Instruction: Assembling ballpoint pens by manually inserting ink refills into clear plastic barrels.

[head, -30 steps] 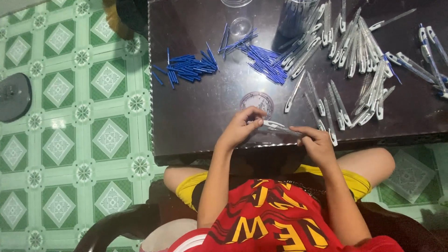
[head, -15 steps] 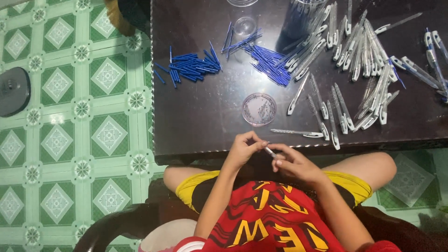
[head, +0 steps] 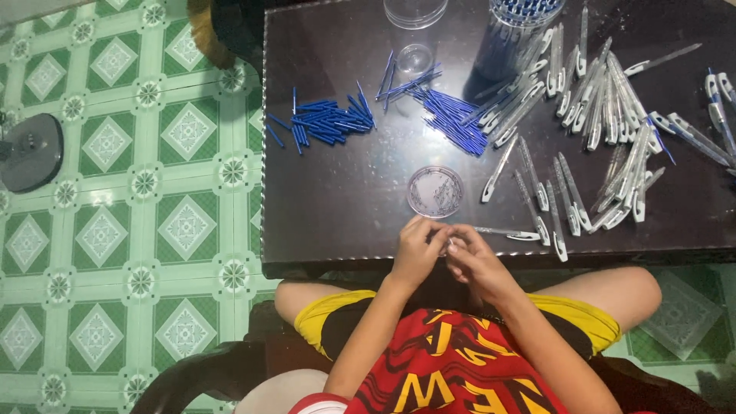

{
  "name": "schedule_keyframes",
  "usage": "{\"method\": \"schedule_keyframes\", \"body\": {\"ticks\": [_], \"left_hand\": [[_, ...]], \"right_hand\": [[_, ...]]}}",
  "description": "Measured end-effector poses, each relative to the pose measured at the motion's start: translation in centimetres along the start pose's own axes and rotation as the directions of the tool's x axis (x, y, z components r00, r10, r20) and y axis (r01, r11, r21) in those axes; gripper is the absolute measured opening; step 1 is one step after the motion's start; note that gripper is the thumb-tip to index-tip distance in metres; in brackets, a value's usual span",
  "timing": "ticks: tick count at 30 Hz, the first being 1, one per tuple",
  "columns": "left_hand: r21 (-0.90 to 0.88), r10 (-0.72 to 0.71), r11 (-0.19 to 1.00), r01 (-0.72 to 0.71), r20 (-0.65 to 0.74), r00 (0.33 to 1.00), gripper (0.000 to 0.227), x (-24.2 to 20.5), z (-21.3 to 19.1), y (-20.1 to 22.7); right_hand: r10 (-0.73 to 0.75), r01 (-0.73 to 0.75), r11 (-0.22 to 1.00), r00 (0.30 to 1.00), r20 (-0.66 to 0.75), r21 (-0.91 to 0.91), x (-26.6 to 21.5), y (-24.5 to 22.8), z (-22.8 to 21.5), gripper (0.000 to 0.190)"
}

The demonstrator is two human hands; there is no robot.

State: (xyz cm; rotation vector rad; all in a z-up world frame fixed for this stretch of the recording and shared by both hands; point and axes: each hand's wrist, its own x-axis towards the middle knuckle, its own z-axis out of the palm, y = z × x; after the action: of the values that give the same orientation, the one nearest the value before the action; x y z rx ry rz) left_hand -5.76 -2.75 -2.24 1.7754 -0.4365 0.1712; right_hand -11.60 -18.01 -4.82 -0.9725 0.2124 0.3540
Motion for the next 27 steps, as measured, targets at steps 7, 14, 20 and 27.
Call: {"method": "schedule_keyframes", "body": {"ticks": [7,14,20,27], "left_hand": [[0.163,0.113,0.982,-0.1,-0.07,0.991,0.009,0.0,1.0,0.2],[-0.033,-0.304,0.953,0.302,-0.137,0.943,0.016,-0.3,1.6,0.5],[0.232,0.065,0.972,-0.036,-0.119,0.991,0.006,0.0,1.8,0.2],[0.433,0.153,0.888,-0.155,0.04,0.987,0.008,0.8,2.9,0.2]], "right_hand": [[-0.027,0.012,0.997,0.981,-0.194,-0.08,-0.2,-1.5,1.8,0.032],[-0.062,0.043,0.994,0.979,-0.194,-0.105,0.8,-0.2,0.8,0.034],[-0.074,0.039,0.983,0.978,-0.196,-0.178,0.5,-1.0,1.2,0.035],[-0.081,-0.002,0.973,0.933,-0.352,-0.23,0.4,-1.4,1.0,0.031]]}}
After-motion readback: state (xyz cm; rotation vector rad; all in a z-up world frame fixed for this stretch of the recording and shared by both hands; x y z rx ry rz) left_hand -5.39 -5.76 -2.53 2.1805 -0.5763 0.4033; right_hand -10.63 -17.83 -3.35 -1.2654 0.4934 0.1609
